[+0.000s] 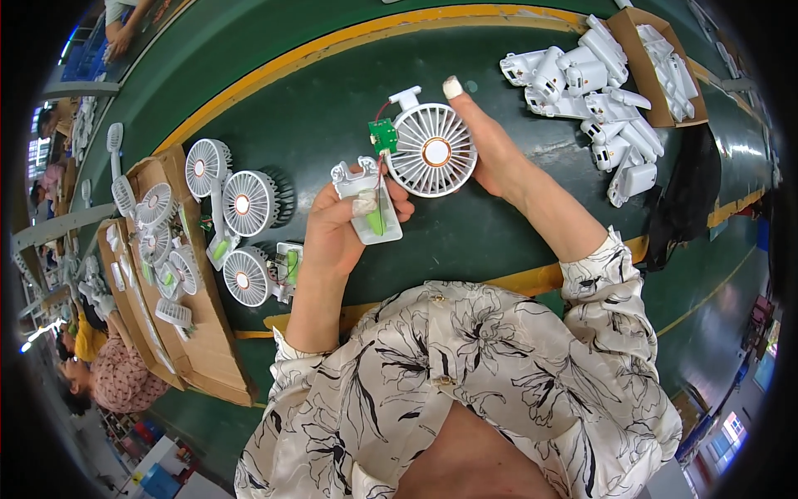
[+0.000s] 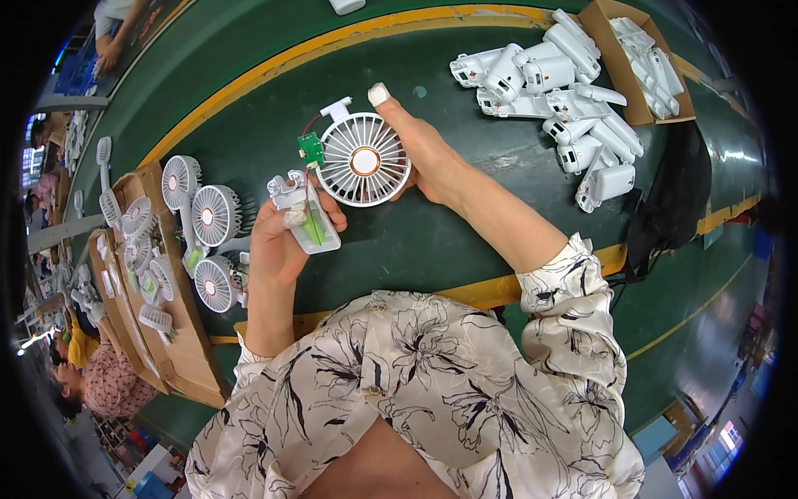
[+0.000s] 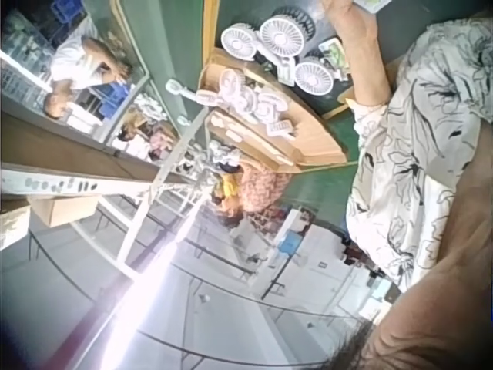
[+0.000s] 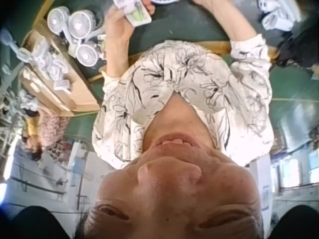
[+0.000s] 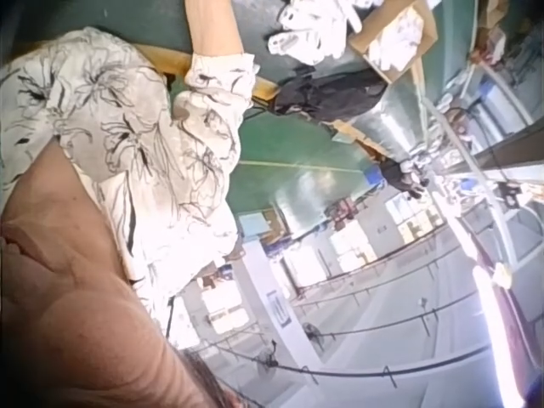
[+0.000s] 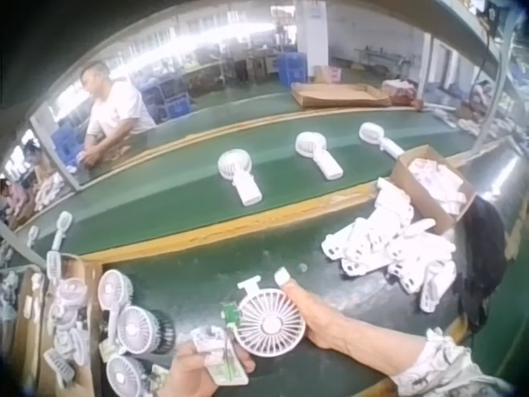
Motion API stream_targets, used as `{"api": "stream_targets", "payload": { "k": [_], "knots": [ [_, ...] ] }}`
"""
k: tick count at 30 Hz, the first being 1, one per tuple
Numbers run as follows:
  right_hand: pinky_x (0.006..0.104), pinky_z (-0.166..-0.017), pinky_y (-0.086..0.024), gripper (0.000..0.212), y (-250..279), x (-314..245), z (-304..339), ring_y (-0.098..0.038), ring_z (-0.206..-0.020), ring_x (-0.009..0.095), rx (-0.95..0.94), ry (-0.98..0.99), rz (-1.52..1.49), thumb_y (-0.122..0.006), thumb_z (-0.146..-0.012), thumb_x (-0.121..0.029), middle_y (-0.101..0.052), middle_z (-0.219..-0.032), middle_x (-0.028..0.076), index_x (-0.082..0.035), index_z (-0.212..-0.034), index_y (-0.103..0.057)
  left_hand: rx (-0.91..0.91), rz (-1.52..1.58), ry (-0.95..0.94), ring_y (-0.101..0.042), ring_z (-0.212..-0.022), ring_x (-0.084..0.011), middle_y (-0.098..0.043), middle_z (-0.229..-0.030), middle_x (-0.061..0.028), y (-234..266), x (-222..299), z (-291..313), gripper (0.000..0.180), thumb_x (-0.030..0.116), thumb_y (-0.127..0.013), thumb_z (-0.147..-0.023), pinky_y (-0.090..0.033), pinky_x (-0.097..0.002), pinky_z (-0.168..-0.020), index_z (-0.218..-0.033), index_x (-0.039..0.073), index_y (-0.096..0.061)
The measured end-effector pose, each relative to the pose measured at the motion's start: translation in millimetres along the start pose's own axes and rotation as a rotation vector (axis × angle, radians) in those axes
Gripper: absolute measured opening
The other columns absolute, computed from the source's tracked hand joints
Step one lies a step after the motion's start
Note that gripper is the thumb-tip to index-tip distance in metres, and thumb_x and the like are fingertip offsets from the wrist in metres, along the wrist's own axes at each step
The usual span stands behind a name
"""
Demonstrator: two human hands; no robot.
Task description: The person assembles portable fans by fitting circuit boards and batteries into the handle casings, pressing the plastic covers on to close them, and placing the completed fans onto the conveyor belt.
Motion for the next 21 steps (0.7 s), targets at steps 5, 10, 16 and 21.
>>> {"api": "stream_targets", "payload": {
  "k": [5,10,16,21],
  "knots": [
    [0.0260,-0.046,-0.048,0.054,-2,-1,11,-0.058,-0.065,0.011,0.064,0.320,0.092,-0.052,-0.080,-0.049,-0.058,-0.082,0.008,0.003,-0.096,-0.054,0.041,-0.011,-0.036,-0.061,-0.077,-0.0326,-0.058,-0.093,-0.0219,3,-5,-1,0.034,0.005,-0.049,-0.073,-0.051,-0.0415,-0.071,-0.106,-0.002,-0.048],
    [0.0247,-0.069,-0.046,0.049,1,1,16,-0.057,-0.076,0.014,0.260,0.833,0.386,-0.063,-0.076,-0.034,-0.059,-0.088,0.013,0.009,-0.098,-0.052,0.046,0.084,0.007,-0.060,-0.073,-0.0301,-0.058,-0.091,-0.0224,-4,-17,-1,0.030,0.006,-0.049,-0.073,-0.052,-0.0389,-0.066,-0.103,0.000,-0.048],
    [0.0249,-0.072,-0.046,0.049,10,-18,14,-0.056,-0.081,0.012,0.233,0.765,0.299,-0.069,-0.072,-0.023,-0.059,-0.092,0.010,0.006,-0.106,-0.050,0.092,-0.046,0.065,-0.059,-0.069,-0.0257,-0.058,-0.082,-0.0180,4,-19,5,0.034,0.014,-0.050,-0.072,-0.050,-0.0353,-0.062,-0.102,-0.003,-0.050],
    [0.0269,-0.075,-0.048,0.042,29,-56,8,-0.059,-0.084,0.014,-0.031,0.575,0.175,-0.062,-0.078,-0.022,-0.060,-0.097,0.008,0.002,-0.109,-0.050,0.177,-0.114,0.170,-0.057,-0.065,-0.0214,-0.057,-0.077,-0.0143,9,-20,10,0.037,0.028,-0.050,-0.080,-0.049,-0.0321,-0.058,-0.099,-0.003,-0.051]
  ]
}}
Point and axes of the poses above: each hand's wrist, its own z-axis away from the middle knuckle, its own y-axis out of the back of the hand, x = y × z, the point moved 3 cm from there along -z, towards the middle knuckle
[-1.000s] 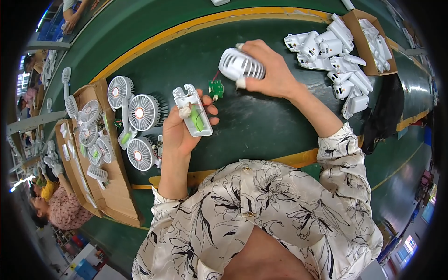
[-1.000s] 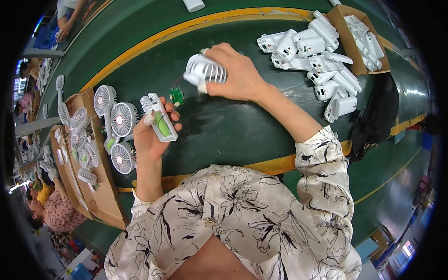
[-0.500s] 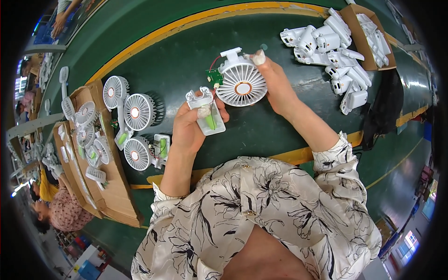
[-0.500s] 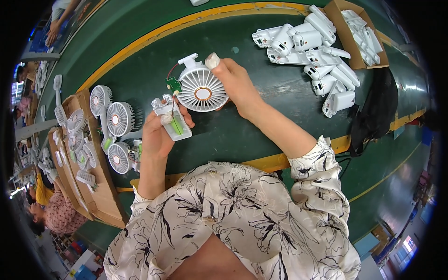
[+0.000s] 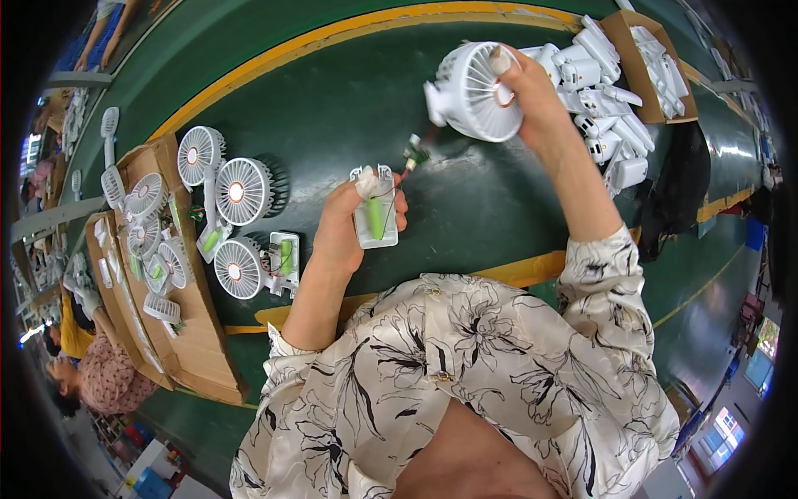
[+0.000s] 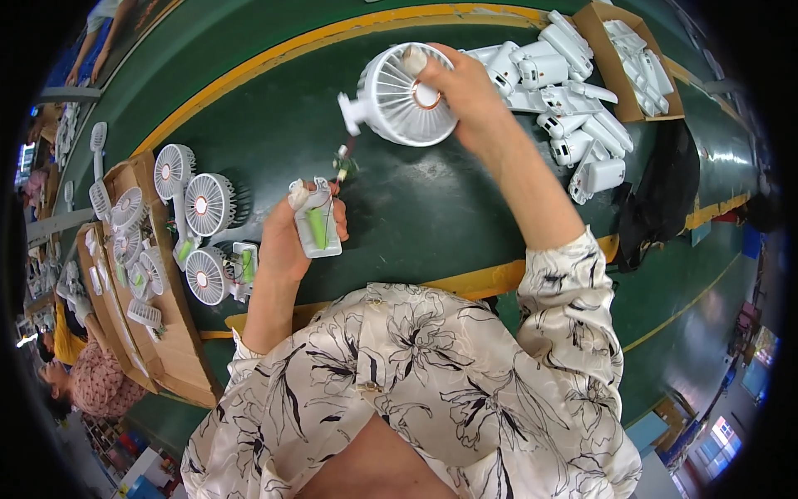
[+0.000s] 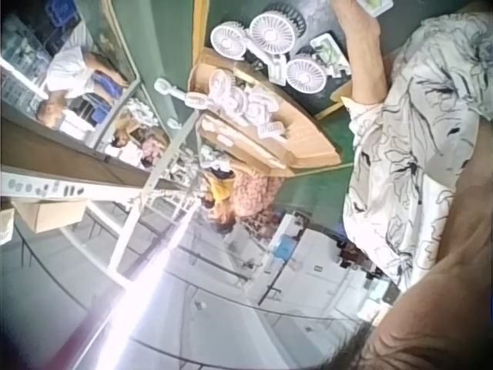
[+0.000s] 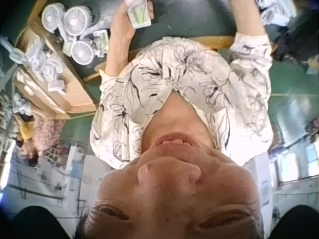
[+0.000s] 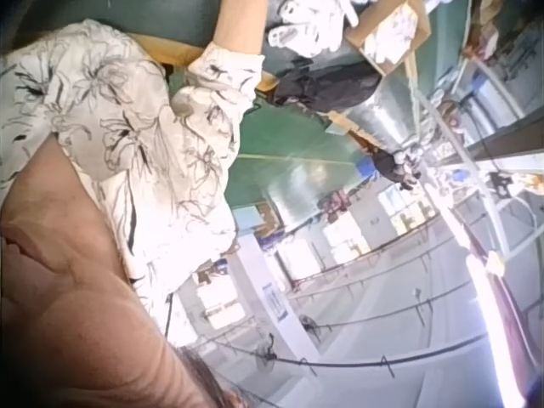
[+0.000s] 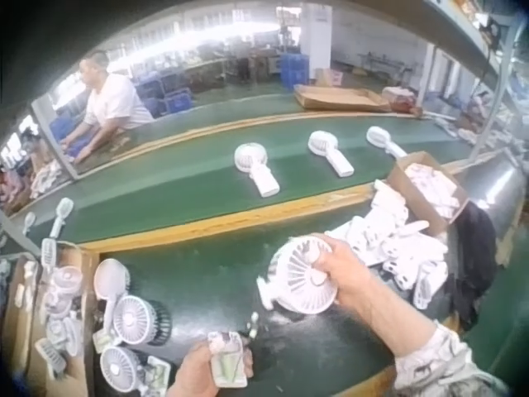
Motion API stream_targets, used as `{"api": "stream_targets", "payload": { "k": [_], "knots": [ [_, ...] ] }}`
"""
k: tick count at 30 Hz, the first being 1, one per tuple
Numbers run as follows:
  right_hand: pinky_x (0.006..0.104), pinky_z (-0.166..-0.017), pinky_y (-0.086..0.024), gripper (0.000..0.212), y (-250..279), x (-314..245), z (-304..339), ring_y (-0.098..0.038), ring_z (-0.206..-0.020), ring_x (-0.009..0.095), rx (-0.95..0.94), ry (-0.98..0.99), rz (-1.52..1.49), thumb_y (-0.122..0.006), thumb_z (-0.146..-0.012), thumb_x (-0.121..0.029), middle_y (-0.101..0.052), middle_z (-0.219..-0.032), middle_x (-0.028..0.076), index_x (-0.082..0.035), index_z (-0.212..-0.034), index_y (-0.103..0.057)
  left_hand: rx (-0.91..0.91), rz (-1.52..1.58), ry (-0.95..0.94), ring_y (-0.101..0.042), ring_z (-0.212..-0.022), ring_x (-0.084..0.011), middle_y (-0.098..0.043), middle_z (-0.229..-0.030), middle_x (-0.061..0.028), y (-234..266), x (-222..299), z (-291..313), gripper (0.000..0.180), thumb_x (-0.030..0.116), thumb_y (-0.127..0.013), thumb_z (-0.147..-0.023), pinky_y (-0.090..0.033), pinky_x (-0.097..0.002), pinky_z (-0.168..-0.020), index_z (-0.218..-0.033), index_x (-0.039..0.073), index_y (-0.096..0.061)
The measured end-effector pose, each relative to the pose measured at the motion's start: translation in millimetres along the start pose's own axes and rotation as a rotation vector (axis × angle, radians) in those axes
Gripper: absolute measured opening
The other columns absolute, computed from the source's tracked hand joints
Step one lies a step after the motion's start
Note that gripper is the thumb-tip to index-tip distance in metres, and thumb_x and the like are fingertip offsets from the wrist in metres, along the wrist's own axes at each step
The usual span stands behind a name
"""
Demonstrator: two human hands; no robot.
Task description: The person assembles portable fans by fitting circuit boards and batteries into the handle casings, pressing the plastic covers on to close them, and placing the completed fans onto the conveyor belt.
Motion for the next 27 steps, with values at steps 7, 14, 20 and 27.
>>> {"api": "stream_targets", "payload": {
  "k": [7,14,20,27],
  "knots": [
    [0.0233,-0.069,-0.045,0.035,-37,-20,-9,-0.057,-0.076,0.010,-0.445,0.084,0.829,-0.065,-0.073,-0.029,-0.062,-0.083,0.007,0.000,-0.092,-0.062,0.188,-0.326,0.091,-0.059,-0.056,-0.0142,-0.061,-0.074,-0.0093,-21,-6,1,0.021,0.000,-0.059,-0.074,-0.049,-0.0241,-0.049,-0.095,-0.001,-0.054],
    [0.0236,-0.066,-0.044,0.035,-58,-1,-9,-0.056,-0.072,0.010,-0.514,0.026,0.847,-0.065,-0.072,-0.029,-0.062,-0.077,0.006,0.000,-0.091,-0.062,0.045,-0.379,0.156,-0.059,-0.058,-0.0159,-0.061,-0.082,-0.0115,-34,-7,2,0.031,0.000,-0.059,-0.071,-0.050,-0.0256,-0.051,-0.101,-0.002,-0.051],
    [0.0249,-0.067,-0.045,0.031,-53,2,-12,-0.058,-0.072,0.013,-0.536,0.015,0.824,-0.064,-0.071,-0.026,-0.062,-0.077,0.008,0.000,-0.088,-0.063,-0.046,-0.358,-0.009,-0.061,-0.064,-0.0170,-0.061,-0.083,-0.0123,-42,-4,3,0.033,0.008,-0.058,-0.076,-0.050,-0.0248,-0.056,-0.105,-0.003,-0.050],
    [0.0258,-0.066,-0.046,0.036,-57,-5,-14,-0.059,-0.071,0.015,-0.497,0.129,0.855,-0.062,-0.070,-0.030,-0.062,-0.076,0.009,0.001,-0.088,-0.063,0.026,-0.578,-0.145,-0.059,-0.065,-0.0099,-0.061,-0.077,-0.0081,-44,4,0,0.018,0.008,-0.053,-0.084,-0.048,-0.0229,-0.055,-0.097,-0.004,-0.054]
  ]
}}
Point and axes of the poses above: each hand's wrist, its own z-axis away from the middle knuckle, its own y-axis out of the back of the hand, x = y × z, the point moved 3 cm from there along -z, towards the middle knuckle
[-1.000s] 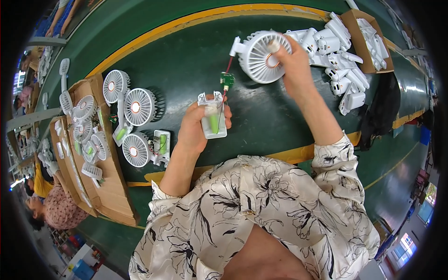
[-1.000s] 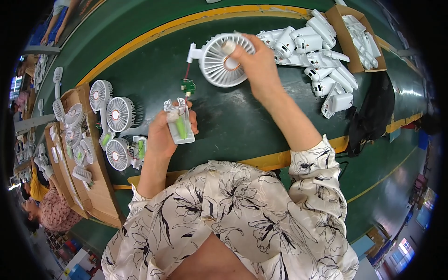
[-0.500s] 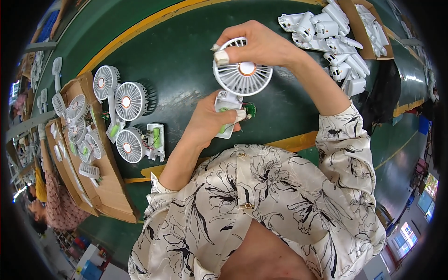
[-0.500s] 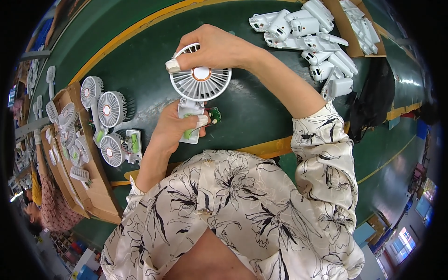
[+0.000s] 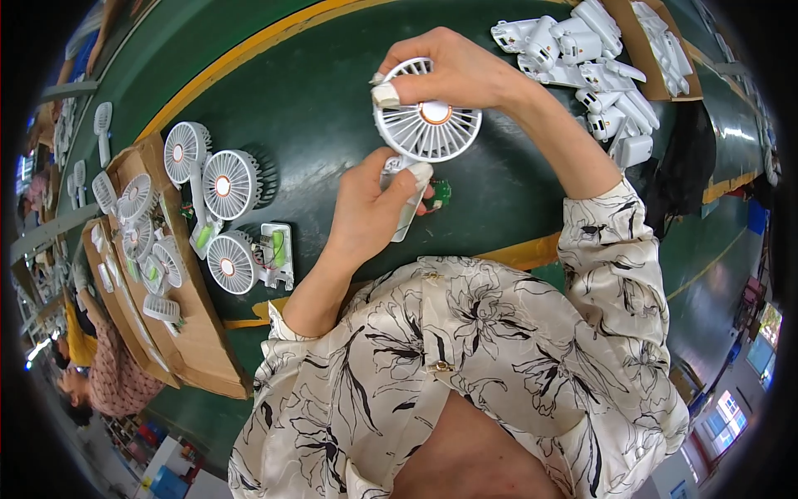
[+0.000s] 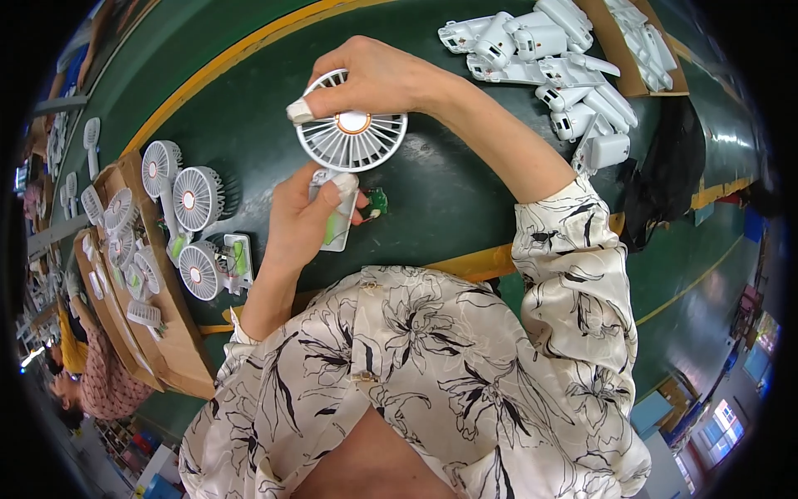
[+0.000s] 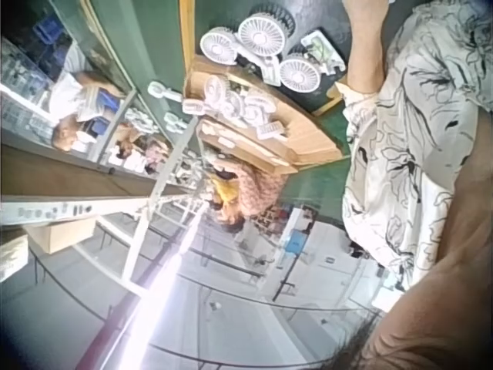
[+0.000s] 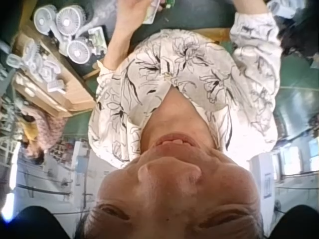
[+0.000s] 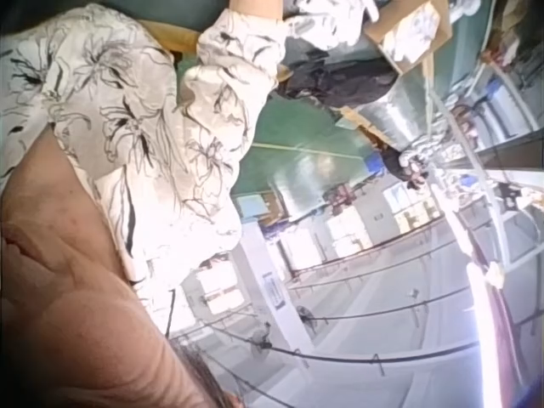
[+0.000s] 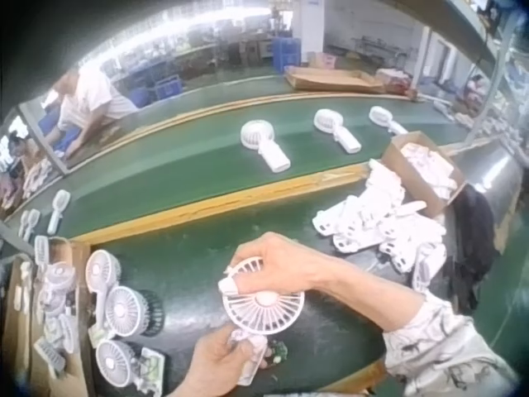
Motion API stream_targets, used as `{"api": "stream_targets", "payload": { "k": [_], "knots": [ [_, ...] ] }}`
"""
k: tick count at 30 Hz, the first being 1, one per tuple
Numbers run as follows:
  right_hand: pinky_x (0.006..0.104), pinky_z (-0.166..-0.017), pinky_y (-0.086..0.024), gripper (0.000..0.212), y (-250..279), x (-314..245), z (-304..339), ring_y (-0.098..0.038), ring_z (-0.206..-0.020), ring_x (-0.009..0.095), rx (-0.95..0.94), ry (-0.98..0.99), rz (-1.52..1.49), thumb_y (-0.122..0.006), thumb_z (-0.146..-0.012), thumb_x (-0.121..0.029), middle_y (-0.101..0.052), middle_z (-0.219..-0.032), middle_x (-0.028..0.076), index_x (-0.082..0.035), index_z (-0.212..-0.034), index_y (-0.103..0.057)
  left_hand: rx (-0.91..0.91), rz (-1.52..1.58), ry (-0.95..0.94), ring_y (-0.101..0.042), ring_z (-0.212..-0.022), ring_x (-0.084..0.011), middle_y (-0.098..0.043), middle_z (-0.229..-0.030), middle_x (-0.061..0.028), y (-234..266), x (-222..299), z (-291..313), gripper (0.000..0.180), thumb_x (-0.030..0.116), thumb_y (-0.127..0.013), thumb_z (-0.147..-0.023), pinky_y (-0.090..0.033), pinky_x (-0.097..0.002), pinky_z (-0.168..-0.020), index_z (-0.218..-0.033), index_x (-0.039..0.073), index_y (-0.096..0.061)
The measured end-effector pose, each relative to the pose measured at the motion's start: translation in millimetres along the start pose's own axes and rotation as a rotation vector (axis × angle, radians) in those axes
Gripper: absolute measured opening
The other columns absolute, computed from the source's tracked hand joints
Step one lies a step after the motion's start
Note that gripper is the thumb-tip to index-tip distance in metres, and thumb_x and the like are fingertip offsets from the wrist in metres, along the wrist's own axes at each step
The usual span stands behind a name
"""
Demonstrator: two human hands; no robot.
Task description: The person assembles portable fans by fitting circuit boards and batteries into the handle casings, pressing the plastic covers on to close them, and placing the completed fans onto the conveyor belt.
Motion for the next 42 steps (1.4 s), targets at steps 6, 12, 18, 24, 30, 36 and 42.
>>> {"api": "stream_targets", "payload": {
  "k": [6,12,18,24,30,36,42],
  "knots": [
    [0.0254,-0.079,-0.042,0.029,0,20,17,-0.053,-0.088,0.010,0.402,0.071,-0.199,-0.054,-0.083,-0.019,-0.057,-0.095,0.005,0.000,-0.104,-0.054,0.091,0.482,0.048,-0.057,-0.053,-0.0177,-0.060,-0.070,-0.0115,23,-2,0,0.022,0.018,-0.049,-0.086,-0.050,-0.0292,-0.049,-0.092,-0.002,-0.054],
    [0.0361,-0.072,-0.040,0.023,-45,-14,61,-0.052,-0.083,0.027,0.588,0.550,0.371,-0.063,-0.059,-0.005,-0.053,-0.095,0.010,-0.005,-0.081,-0.055,0.134,0.660,0.015,-0.057,-0.055,-0.0189,-0.058,-0.069,-0.0118,35,-6,-9,0.027,0.024,-0.053,-0.084,-0.048,-0.0301,-0.047,-0.091,-0.002,-0.053],
    [0.0362,-0.074,-0.040,0.019,-57,-28,51,-0.053,-0.080,0.022,0.576,0.660,0.302,-0.062,-0.055,-0.003,-0.053,-0.092,0.006,-0.003,-0.072,-0.055,0.098,0.548,0.118,-0.060,-0.056,-0.0227,-0.059,-0.073,-0.0141,18,-21,-9,0.019,0.010,-0.041,-0.087,-0.051,-0.0323,-0.047,-0.095,-0.005,-0.050],
    [0.0419,-0.088,-0.036,0.022,-56,-41,57,-0.053,-0.088,0.025,0.289,0.588,0.413,-0.058,-0.056,-0.001,-0.054,-0.096,0.010,-0.001,-0.077,-0.053,0.220,0.688,0.196,-0.060,-0.056,-0.0198,-0.059,-0.073,-0.0117,6,-14,-9,0.017,0.005,-0.039,-0.086,-0.051,-0.0317,-0.047,-0.095,-0.004,-0.051],
    [0.0415,-0.090,-0.034,0.019,-57,-32,51,-0.052,-0.087,0.021,0.378,0.590,0.461,-0.060,-0.058,-0.004,-0.054,-0.093,0.006,-0.003,-0.076,-0.055,0.041,0.665,0.245,-0.060,-0.056,-0.0209,-0.059,-0.071,-0.0115,9,-20,-8,0.015,0.011,-0.045,-0.086,-0.051,-0.0307,-0.046,-0.091,-0.002,-0.052],
    [0.0380,-0.088,-0.034,0.011,-59,-31,49,-0.052,-0.083,0.019,0.477,0.562,0.411,-0.061,-0.062,-0.004,-0.054,-0.088,0.004,-0.005,-0.073,-0.057,0.006,0.559,0.247,-0.059,-0.052,-0.0201,-0.059,-0.067,-0.0111,7,-25,-9,0.021,0.020,-0.055,-0.083,-0.051,-0.0306,-0.045,-0.083,-0.001,-0.054],
    [0.0380,-0.088,-0.034,0.011,-54,-36,50,-0.052,-0.085,0.020,0.370,0.413,0.295,-0.059,-0.062,-0.002,-0.054,-0.089,0.004,-0.003,-0.073,-0.057,0.043,0.521,0.170,-0.060,-0.053,-0.0190,-0.058,-0.067,-0.0102,5,-20,-10,0.022,0.020,-0.056,-0.082,-0.051,-0.0293,-0.046,-0.085,-0.002,-0.053]
  ]
}}
Point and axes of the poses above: each hand's wrist, its own z-axis away from the middle knuckle, its own y-axis out of the back of the hand, x = y × z, the point moved 3 cm from there along -z, towards the middle knuckle
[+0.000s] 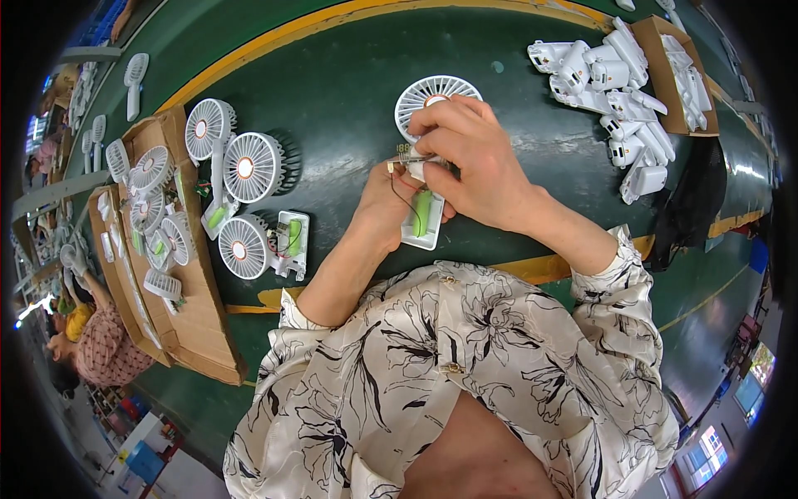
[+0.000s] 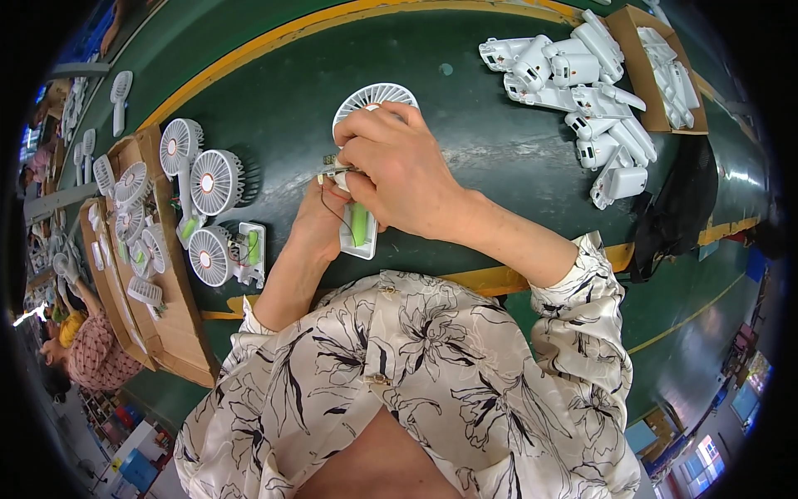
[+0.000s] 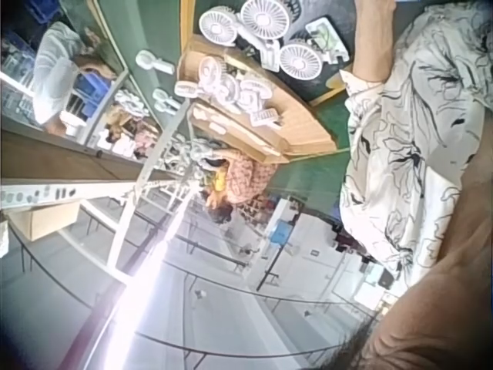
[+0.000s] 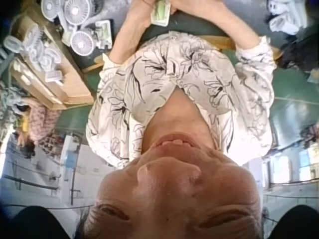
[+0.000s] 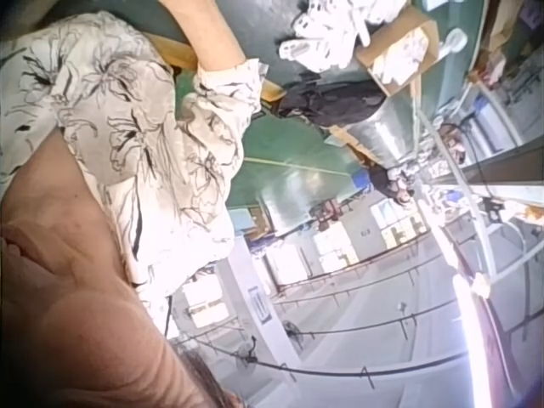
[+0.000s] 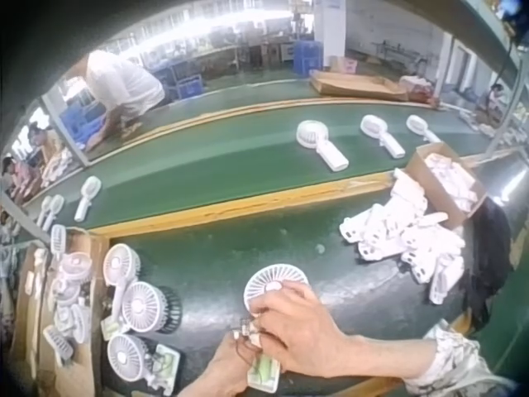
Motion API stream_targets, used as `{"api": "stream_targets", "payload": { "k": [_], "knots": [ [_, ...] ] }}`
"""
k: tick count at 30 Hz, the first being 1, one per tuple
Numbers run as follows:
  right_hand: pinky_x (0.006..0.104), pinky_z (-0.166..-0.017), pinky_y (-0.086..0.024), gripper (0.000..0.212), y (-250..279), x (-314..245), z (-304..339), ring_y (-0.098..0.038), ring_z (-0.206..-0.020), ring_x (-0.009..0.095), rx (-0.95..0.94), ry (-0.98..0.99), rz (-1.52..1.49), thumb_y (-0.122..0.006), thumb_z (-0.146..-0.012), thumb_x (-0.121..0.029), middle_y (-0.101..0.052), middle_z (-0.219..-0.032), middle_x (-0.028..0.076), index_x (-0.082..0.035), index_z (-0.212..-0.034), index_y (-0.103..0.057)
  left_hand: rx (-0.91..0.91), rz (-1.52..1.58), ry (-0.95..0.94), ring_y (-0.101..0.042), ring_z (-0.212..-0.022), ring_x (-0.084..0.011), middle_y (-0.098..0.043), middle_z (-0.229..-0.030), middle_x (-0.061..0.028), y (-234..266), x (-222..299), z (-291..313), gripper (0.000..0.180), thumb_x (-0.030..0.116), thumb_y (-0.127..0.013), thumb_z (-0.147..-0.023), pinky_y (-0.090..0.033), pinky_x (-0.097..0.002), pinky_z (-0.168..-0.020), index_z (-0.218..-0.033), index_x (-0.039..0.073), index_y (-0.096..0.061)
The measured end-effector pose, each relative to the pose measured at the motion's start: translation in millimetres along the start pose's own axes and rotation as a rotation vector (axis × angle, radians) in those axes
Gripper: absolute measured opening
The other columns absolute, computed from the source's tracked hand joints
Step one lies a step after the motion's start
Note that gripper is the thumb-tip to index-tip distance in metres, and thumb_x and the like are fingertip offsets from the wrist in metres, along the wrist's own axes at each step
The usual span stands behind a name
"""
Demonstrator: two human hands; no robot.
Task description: The person assembles portable fans by fitting circuit boards and batteries into the handle casings, pressing the plastic covers on to close them, and placing the completed fans onto the conveyor belt.
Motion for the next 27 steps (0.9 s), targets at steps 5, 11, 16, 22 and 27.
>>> {"api": "stream_targets", "payload": {
  "k": [5,11,16,22,27],
  "knots": [
    [0.0408,-0.089,-0.033,0.011,0,1,3,-0.051,-0.089,0.020,-0.041,-0.072,-0.036,-0.058,-0.062,-0.001,-0.053,-0.091,0.004,-0.004,-0.073,-0.057,0.092,-0.136,-0.002,-0.060,-0.058,-0.0198,-0.059,-0.074,-0.0111,-3,3,2,0.023,0.018,-0.053,-0.082,-0.051,-0.0297,-0.048,-0.091,-0.003,-0.053],
    [0.0483,-0.093,-0.030,0.015,-1,-5,27,-0.054,-0.089,0.022,0.290,0.196,0.180,-0.060,-0.056,-0.004,-0.055,-0.092,0.005,-0.008,-0.070,-0.056,0.088,0.238,-0.037,-0.058,-0.076,-0.0179,-0.059,-0.087,-0.0093,-1,7,1,0.024,0.019,-0.045,-0.086,-0.048,-0.0306,-0.069,-0.099,0.000,-0.053],
    [0.0499,-0.095,-0.028,0.015,-7,2,37,-0.055,-0.090,0.022,0.355,0.256,0.225,-0.061,-0.055,-0.006,-0.056,-0.091,0.004,-0.008,-0.069,-0.056,0.105,0.146,-0.094,-0.056,-0.089,-0.0153,-0.058,-0.097,-0.0047,-5,11,3,0.028,0.023,-0.046,-0.086,-0.044,-0.0305,-0.078,-0.103,0.002,-0.054],
    [0.0534,-0.096,-0.027,0.015,-4,3,41,-0.057,-0.086,0.023,0.287,0.280,0.249,-0.062,-0.056,-0.003,-0.060,-0.079,0.004,-0.006,-0.068,-0.054,0.118,0.109,-0.101,-0.055,-0.089,-0.0152,-0.057,-0.099,-0.0062,-11,10,4,0.029,0.023,-0.045,-0.087,-0.044,-0.0310,-0.079,-0.103,0.000,-0.054],
    [0.0554,-0.096,-0.024,0.013,-1,7,39,-0.057,-0.086,0.020,0.204,0.200,0.262,-0.061,-0.060,-0.006,-0.056,-0.077,0.002,-0.006,-0.072,-0.057,0.130,0.087,-0.079,-0.055,-0.089,-0.0160,-0.058,-0.097,-0.0081,-11,7,5,0.028,0.022,-0.046,-0.087,-0.044,-0.0312,-0.078,-0.100,-0.001,-0.054]
  ]
}}
Point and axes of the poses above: each hand's wrist, its own z-axis away from the middle knuckle, its own y-axis out of the back of the hand, x = y × z, the point moved 3 cm from there along -z, towards the middle knuckle
